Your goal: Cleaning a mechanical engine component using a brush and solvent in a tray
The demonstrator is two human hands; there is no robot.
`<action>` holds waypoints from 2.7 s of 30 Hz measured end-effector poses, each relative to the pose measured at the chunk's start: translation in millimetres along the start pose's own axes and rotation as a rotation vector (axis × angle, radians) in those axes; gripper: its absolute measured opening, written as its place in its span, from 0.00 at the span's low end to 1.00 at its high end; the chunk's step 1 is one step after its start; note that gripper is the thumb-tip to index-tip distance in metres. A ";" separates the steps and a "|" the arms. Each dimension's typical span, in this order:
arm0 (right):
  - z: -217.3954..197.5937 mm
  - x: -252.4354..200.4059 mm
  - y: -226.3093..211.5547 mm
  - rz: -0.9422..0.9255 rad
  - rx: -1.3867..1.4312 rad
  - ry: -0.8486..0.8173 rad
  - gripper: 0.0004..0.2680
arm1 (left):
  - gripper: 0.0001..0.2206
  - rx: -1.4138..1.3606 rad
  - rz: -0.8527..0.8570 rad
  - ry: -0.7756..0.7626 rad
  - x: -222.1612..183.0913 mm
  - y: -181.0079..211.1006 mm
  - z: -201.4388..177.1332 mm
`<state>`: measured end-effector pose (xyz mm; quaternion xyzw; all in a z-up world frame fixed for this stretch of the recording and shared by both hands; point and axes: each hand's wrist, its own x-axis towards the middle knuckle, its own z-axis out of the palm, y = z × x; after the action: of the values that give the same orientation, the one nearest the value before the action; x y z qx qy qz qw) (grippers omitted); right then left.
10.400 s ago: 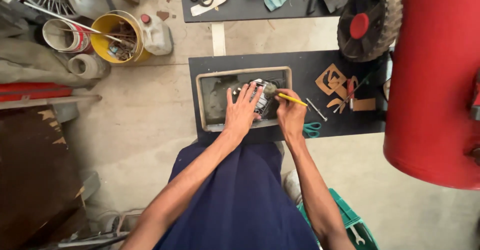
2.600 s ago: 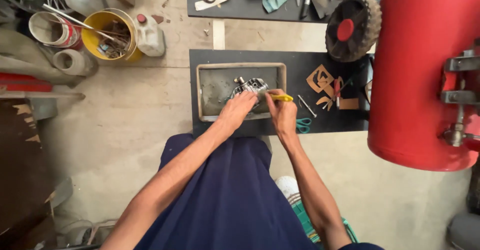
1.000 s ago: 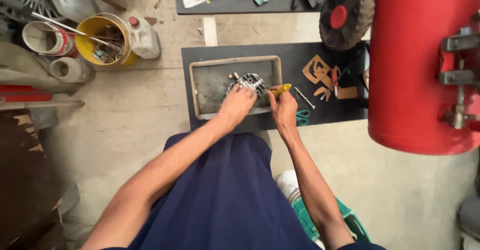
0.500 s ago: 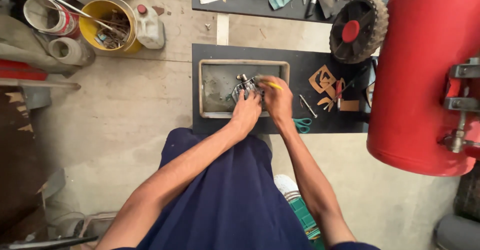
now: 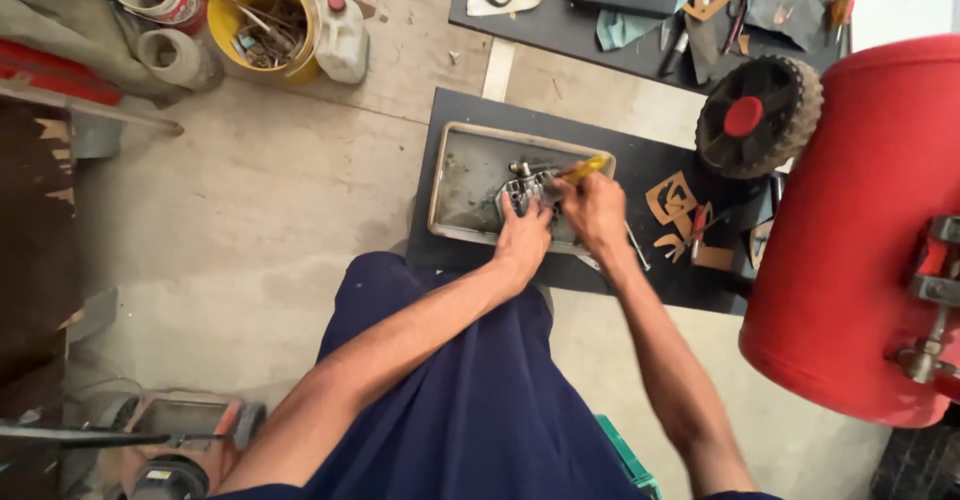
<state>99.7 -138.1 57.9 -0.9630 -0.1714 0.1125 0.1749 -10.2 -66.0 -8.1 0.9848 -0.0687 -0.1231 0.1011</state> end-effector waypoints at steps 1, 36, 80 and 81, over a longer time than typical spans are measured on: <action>1.1 2.7 -1.1 0.001 -0.002 -0.002 0.15 | 0.14 -0.003 0.000 -0.001 1.4 -1.2 2.9; -6.2 62.1 5.1 -0.190 -0.371 -0.274 0.12 | 0.14 0.088 0.025 -0.050 3.1 -1.6 -12.3; -8.3 4.1 -58.1 -0.294 0.116 -0.197 0.05 | 0.20 0.259 0.072 -0.383 -14.6 23.5 -33.3; -12.5 12.9 -59.8 -0.312 0.123 -0.163 0.05 | 0.22 0.254 0.068 -0.388 -14.0 21.1 -47.0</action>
<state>97.6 -84.4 89.8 -0.9000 -0.3250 0.1719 0.2343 -13.9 -75.7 44.2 0.9447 -0.1351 -0.2970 -0.0345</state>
